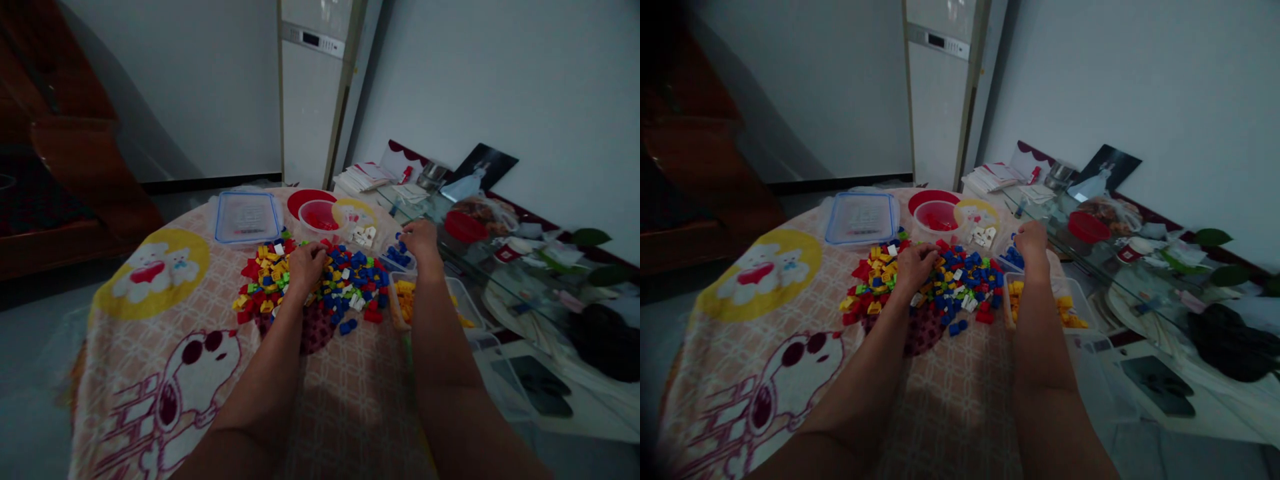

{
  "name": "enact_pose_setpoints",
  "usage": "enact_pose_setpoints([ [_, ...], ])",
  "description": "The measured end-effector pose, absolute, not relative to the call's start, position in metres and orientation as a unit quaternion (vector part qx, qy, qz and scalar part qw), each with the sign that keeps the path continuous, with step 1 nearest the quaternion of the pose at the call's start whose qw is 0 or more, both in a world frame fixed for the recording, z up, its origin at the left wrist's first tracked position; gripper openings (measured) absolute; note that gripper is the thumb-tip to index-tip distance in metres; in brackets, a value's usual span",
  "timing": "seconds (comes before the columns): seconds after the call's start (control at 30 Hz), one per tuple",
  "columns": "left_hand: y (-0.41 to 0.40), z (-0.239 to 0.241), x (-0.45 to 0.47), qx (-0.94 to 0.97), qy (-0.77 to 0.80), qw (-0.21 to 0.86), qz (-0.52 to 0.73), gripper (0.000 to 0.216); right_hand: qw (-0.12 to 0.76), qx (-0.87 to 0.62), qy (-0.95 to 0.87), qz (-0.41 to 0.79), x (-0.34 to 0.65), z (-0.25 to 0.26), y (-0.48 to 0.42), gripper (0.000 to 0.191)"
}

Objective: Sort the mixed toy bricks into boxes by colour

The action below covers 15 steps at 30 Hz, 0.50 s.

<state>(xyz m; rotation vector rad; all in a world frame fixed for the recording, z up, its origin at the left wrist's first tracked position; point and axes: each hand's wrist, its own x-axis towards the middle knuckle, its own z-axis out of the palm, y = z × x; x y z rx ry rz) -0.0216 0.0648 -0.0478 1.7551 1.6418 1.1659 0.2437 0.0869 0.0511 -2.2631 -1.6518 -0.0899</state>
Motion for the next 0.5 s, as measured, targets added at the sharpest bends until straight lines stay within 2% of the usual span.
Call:
enact_pose_setpoints([
  [0.1, 0.066, -0.049, -0.022, 0.639, 0.600, 0.229, 0.424, 0.031, 0.198, -0.813, -0.545, -0.061, 0.240, 0.051, 0.061, 0.036],
  [0.2, 0.066, -0.049, -0.022, 0.641, 0.597, 0.235, 0.422, 0.031, 0.289, -0.779, -0.552, -0.073, 0.229, 0.048, 0.038, 0.034],
  [0.33, 0.064, -0.047, -0.023, 0.642, 0.596, 0.239, 0.420, 0.032, 0.357, -0.739, -0.571, -0.016, 0.215, 0.032, 0.023, 0.032],
  [0.4, 0.064, -0.045, -0.023, 0.642, 0.596, 0.239, 0.418, 0.032, 0.328, -0.746, -0.579, 0.019, 0.210, 0.021, 0.025, 0.029],
  [0.5, 0.064, -0.045, -0.023, 0.643, 0.600, 0.233, 0.415, 0.032, 0.230, -0.761, -0.605, 0.054, 0.201, 0.009, 0.032, 0.020],
])
